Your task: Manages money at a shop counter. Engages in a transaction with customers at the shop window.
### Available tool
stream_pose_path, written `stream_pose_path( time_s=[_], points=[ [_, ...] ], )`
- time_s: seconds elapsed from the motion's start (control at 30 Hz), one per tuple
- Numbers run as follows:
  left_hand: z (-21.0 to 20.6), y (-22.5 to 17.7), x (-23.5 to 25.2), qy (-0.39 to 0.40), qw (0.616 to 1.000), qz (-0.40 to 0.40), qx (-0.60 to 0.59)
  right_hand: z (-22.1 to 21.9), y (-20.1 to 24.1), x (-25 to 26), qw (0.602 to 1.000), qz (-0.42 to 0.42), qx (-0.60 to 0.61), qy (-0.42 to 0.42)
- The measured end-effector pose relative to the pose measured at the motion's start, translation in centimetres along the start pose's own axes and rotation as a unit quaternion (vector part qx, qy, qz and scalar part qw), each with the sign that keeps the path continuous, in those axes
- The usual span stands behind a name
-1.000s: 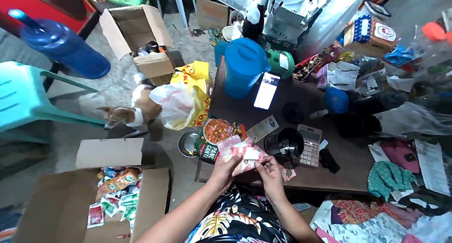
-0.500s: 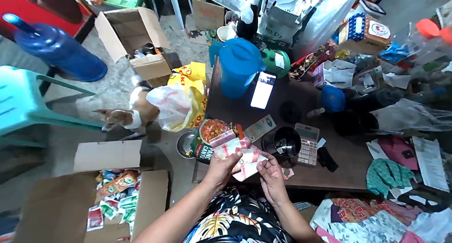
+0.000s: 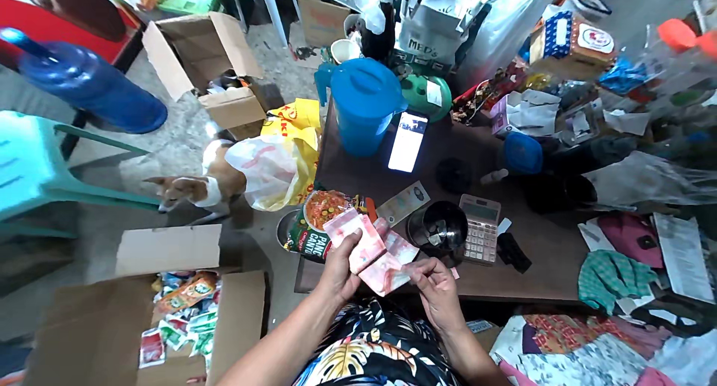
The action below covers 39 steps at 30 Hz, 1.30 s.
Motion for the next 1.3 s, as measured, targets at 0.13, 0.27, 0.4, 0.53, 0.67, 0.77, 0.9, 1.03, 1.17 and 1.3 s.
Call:
stream_pose_path(
  time_s=[0.13, 0.27, 0.4, 0.53, 0.67, 0.77, 0.9, 1.03, 1.17, 1.3],
  points=[
    [0.0, -1.7, 0.5, 0.014, 0.997, -0.017, -0.069, 0.2, 2.9, 0.5, 0.994, 0.062, -0.009, 0.087],
    [-0.6, -2.1, 0.2, 0.031, 0.997, -0.07, -0.011, 2.3, 5.2, 1.5, 0.993, 0.083, -0.075, -0.022],
    [-1.8, -1.1, -0.6, -0.009, 0.985, -0.127, 0.115, 3.6, 5.9, 2.6, 0.989, 0.07, -0.099, -0.086],
    [-2.9, -0.2, -0.9, 0.014, 0.976, -0.162, 0.146, 3.9, 5.2, 3.0, 0.994, 0.036, -0.071, -0.076],
    [-3.1, 0.2, -0.8, 0.005, 0.974, -0.162, 0.158, 3.6, 3.9, 2.9, 0.997, -0.031, 0.028, -0.058],
    [-3.2, 0.3, -0.9, -0.007, 0.974, -0.159, 0.159, 3.1, 3.6, 2.9, 0.994, -0.081, 0.061, -0.031],
    [-3.1, 0.1, -1.4, -0.004, 0.972, -0.177, 0.152, 2.1, 3.5, 3.0, 0.989, -0.13, 0.065, 0.006],
    [-3.1, 1.3, -1.7, 0.061, 0.954, -0.201, 0.215, 0.6, 2.7, 3.2, 0.989, -0.137, -0.019, 0.046],
    [-3.0, 2.4, -2.1, 0.068, 0.974, -0.142, 0.165, 1.3, 2.3, 2.6, 0.995, -0.054, -0.073, 0.045],
    [-1.2, 0.8, -1.4, 0.0, 0.995, -0.09, 0.045, 2.5, 1.9, 1.3, 0.997, -0.022, -0.031, 0.061]
  ],
)
Point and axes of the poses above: each hand's wrist, its own x-axis towards the middle knuckle, its own z-axis out of the back of the hand, y = z × x, the point moved 6 cm from there along x, towards the middle knuckle, and after that the axes turned 14 degrees about z, right-handed, at the moved point
